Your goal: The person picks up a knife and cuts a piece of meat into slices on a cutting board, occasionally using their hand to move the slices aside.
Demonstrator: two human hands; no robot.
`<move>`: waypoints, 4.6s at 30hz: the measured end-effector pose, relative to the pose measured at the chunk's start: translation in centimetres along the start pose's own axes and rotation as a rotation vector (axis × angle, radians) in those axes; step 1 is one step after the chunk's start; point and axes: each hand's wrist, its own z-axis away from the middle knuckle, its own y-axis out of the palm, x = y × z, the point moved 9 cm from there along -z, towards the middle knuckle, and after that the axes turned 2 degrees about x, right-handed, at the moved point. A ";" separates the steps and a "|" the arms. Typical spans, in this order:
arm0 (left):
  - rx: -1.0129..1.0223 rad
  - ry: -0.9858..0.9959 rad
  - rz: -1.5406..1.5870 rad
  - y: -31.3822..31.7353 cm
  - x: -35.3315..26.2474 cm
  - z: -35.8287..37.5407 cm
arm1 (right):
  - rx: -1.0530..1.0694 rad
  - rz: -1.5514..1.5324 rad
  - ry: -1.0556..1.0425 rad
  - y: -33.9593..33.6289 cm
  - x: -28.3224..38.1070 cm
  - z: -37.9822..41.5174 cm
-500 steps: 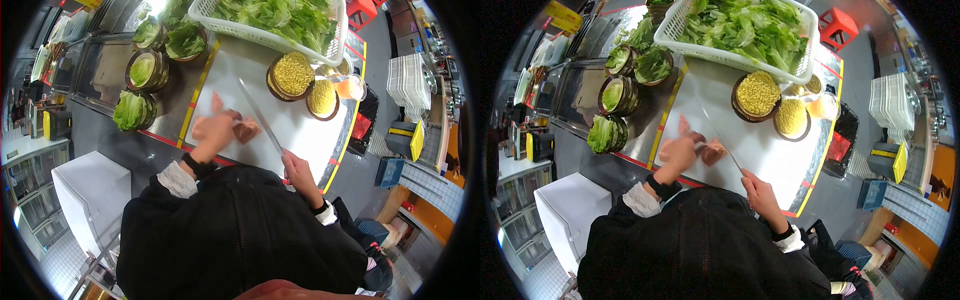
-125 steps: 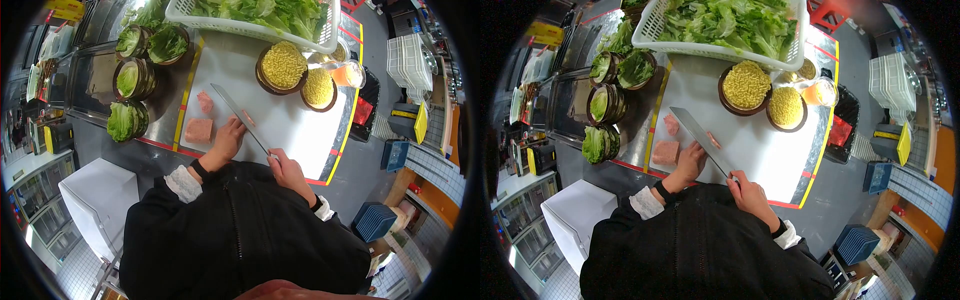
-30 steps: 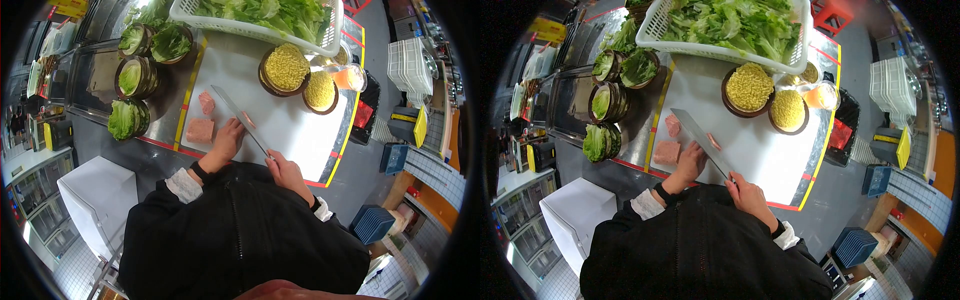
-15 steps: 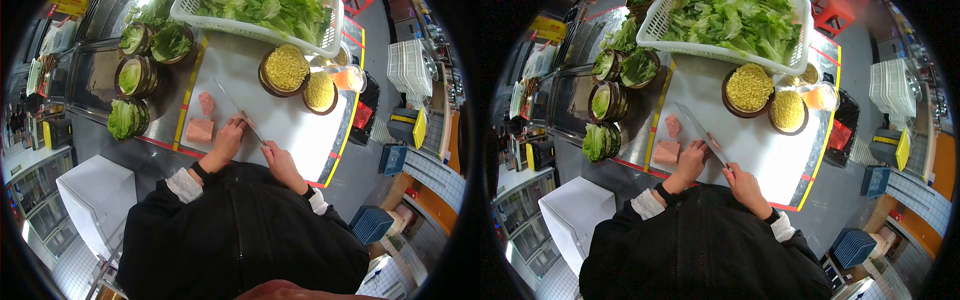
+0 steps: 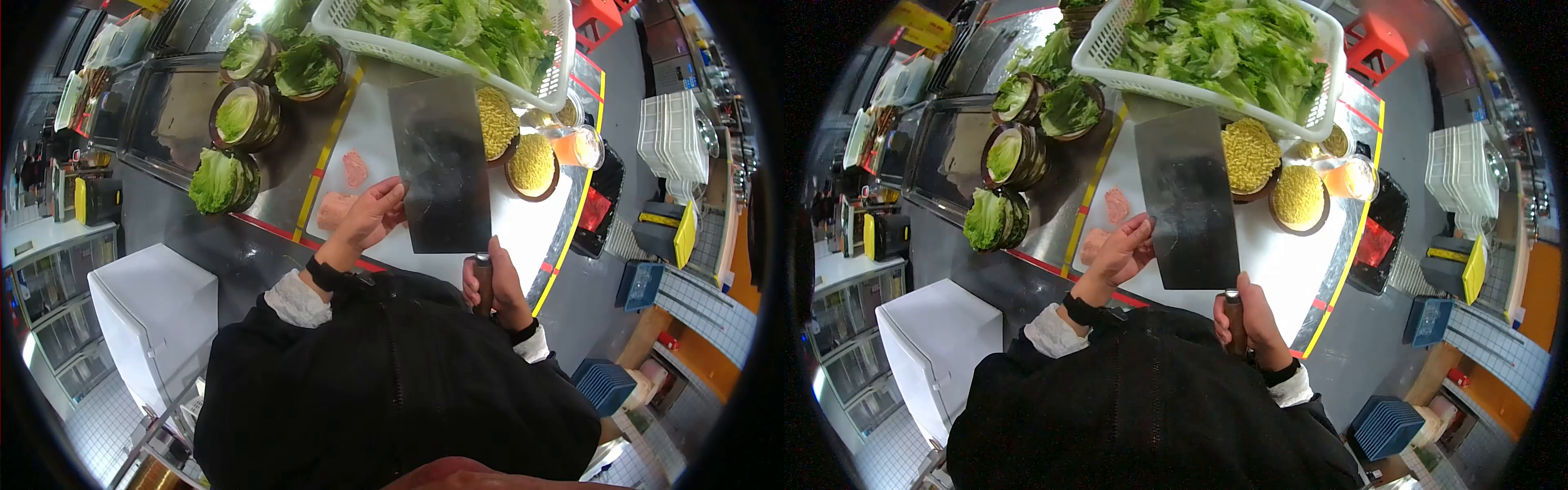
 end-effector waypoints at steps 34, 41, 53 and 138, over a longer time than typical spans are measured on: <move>-0.208 0.544 -1.808 1.6 -3.3 1.4 | -0.332 0.824 -0.127 -1.1 0.2 0.7; 0.019 0.677 -1.820 1.6 1.4 0.6 | -0.382 1.057 -0.214 0.1 -0.4 1.1; -0.012 0.638 -1.836 1.2 1.6 0.5 | -0.389 1.061 -0.266 0.2 -0.5 1.2; -0.058 0.624 -1.802 1.6 0.4 1.1 | -0.394 1.019 -0.254 1.1 0.0 0.7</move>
